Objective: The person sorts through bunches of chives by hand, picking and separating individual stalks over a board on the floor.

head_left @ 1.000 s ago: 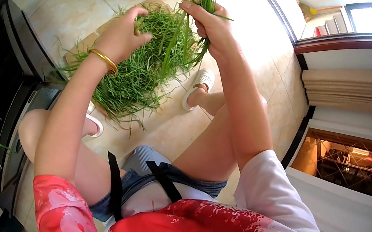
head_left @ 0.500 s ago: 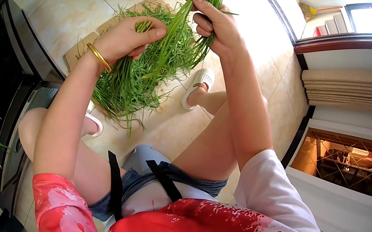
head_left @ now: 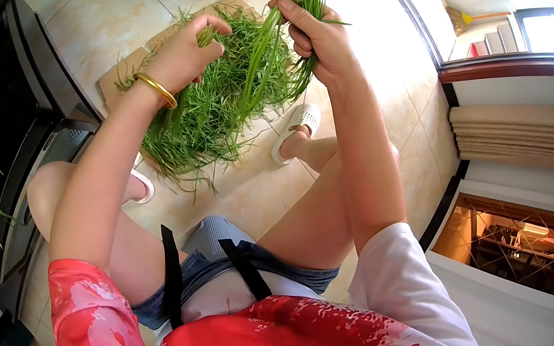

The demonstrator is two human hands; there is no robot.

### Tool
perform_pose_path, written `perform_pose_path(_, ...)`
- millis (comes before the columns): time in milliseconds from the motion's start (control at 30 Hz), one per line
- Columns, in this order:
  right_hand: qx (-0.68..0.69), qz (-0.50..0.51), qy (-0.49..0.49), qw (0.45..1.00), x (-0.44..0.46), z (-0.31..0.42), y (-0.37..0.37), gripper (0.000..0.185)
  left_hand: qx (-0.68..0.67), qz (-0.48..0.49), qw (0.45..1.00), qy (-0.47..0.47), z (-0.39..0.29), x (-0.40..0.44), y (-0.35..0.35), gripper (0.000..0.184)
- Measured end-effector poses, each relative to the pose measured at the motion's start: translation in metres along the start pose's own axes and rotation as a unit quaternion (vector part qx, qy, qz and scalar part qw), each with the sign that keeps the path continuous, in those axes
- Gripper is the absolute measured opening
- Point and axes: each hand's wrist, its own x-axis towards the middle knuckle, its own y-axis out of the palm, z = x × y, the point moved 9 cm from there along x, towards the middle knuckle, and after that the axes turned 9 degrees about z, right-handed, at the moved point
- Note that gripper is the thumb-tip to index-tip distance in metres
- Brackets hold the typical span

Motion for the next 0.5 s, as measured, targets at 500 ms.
perform_pose_path(500, -0.058, 0.003, 0.021, 0.998, 0.001, -0.008, 0.021, 0.029, -0.192, 0.030, 0.975, 0.108, -0.030, -0.012, 0.012, 0.026)
